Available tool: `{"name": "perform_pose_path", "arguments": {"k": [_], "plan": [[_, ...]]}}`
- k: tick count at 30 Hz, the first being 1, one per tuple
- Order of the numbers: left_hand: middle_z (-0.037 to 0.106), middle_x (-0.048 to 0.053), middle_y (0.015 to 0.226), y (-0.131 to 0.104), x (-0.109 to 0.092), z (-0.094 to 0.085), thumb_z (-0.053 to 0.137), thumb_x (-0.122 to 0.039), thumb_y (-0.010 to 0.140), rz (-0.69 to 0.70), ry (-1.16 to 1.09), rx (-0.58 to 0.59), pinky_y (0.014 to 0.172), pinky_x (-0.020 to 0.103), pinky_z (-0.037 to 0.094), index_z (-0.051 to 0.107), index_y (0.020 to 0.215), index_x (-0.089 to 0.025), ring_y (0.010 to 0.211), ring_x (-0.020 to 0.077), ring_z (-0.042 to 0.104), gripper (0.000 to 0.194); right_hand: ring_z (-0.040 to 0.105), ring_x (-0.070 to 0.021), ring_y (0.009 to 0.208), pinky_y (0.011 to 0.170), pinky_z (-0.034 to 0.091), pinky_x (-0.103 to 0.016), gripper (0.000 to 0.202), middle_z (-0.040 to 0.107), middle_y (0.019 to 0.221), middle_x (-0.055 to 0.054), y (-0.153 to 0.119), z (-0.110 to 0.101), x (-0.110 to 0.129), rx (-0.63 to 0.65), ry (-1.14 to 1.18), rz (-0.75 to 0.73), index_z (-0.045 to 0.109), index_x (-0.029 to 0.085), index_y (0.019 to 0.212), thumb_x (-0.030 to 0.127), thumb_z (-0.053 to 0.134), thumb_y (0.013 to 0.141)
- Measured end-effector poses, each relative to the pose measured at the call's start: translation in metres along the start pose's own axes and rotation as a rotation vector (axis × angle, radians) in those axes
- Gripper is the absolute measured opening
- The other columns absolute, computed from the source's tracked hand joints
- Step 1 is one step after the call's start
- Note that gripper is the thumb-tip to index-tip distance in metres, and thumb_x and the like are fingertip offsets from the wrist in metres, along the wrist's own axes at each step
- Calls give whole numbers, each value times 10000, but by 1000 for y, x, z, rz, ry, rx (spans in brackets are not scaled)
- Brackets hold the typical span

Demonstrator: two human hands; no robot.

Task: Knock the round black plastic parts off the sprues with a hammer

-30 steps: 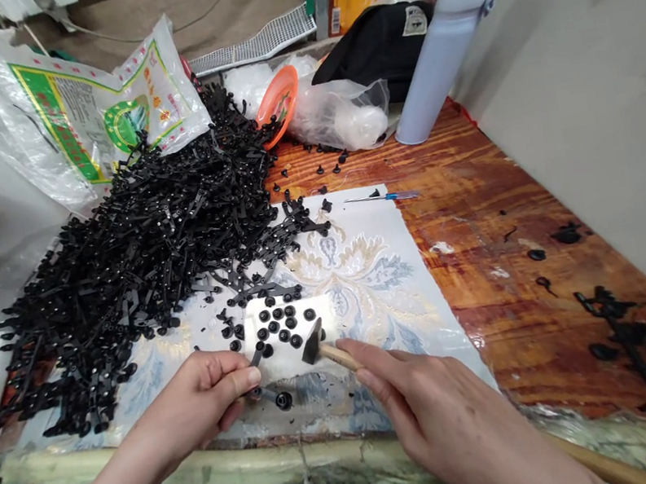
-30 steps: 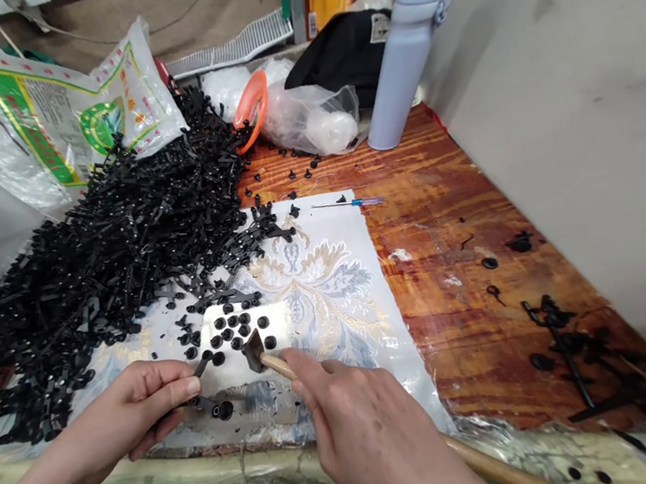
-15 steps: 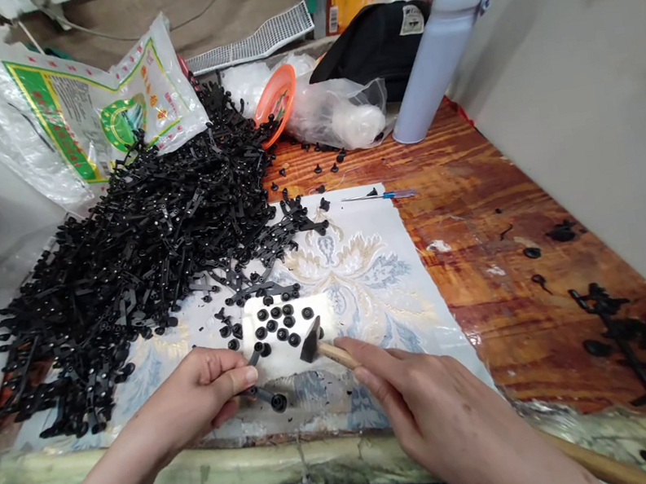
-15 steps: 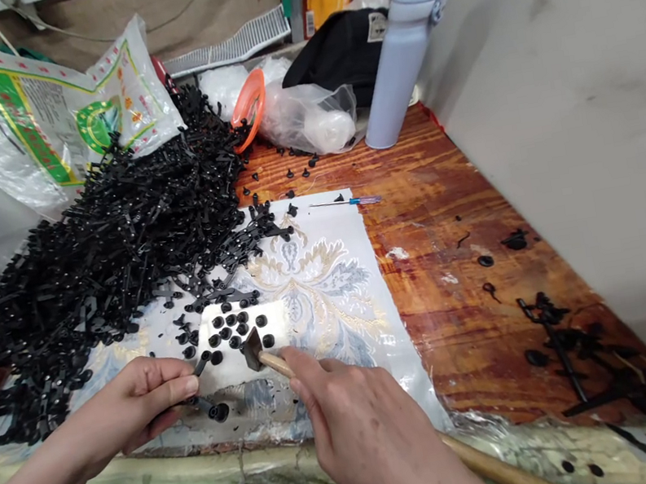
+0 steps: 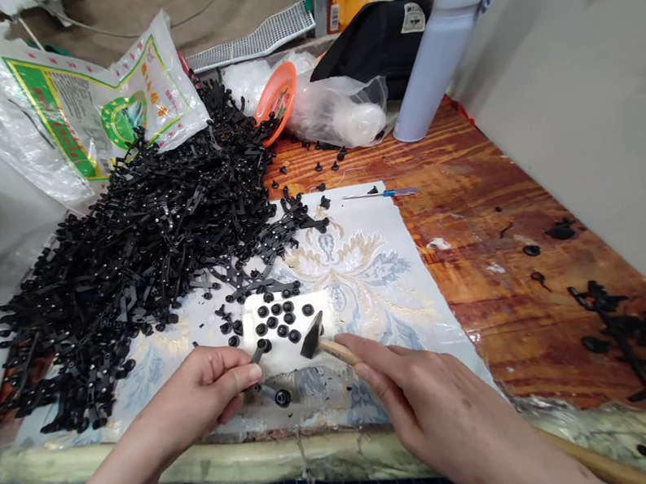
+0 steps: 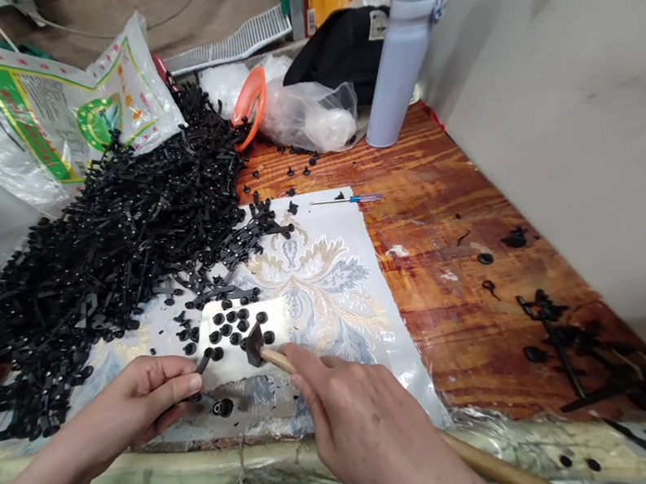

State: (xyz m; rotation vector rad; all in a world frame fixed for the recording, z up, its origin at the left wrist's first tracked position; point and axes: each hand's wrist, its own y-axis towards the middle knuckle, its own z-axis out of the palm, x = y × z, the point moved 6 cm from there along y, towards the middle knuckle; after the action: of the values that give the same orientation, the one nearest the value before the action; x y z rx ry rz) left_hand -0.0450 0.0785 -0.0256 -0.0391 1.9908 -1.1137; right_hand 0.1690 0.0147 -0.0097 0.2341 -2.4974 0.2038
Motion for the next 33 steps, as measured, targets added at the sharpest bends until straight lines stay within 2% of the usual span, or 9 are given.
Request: {"name": "perform_pose_path", "arguments": {"k": [8,15,22,25,33], "plan": [[244,-115,395,3,-5,-1,570,-461,757,-32,58,-17,381,213,88,344,515,-225,370,52,168,406,669,-183,615,625,534,-335,433,736,920,-55,0,-1,1,-20,-31,-16,492,287,1345,247,296,961],[370,-101,401,4,3,-2,585,-580,734,-61,-41,23,352,198,93,423,573,-212,355,45,149,433,680,-198,644,627,534,-340,424,729,853,-54,0,0,0,-12,-28,-5,498,279,1335,264,296,962],[390,-94,412,0,6,-6,582,-559,762,-20,-105,-13,350,196,122,448,569,-198,337,37,200,431,674,-199,615,640,540,-351,432,726,799,-64,0,-2,3,-26,-40,-16,530,242,1312,247,289,953],[377,-94,413,-1,4,-4,572,-561,773,-24,-81,-8,358,192,123,426,558,-201,352,38,190,444,666,-189,601,629,534,-335,433,731,806,-66,0,-1,3,-24,-46,-31,522,232,1325,243,298,955],[298,-110,420,4,4,-1,578,-524,772,-48,-20,-4,381,184,126,377,559,-214,398,51,151,427,681,-211,663,670,545,-380,429,730,893,-61,-2,4,-2,-10,23,8,491,292,1333,303,261,972]]}}
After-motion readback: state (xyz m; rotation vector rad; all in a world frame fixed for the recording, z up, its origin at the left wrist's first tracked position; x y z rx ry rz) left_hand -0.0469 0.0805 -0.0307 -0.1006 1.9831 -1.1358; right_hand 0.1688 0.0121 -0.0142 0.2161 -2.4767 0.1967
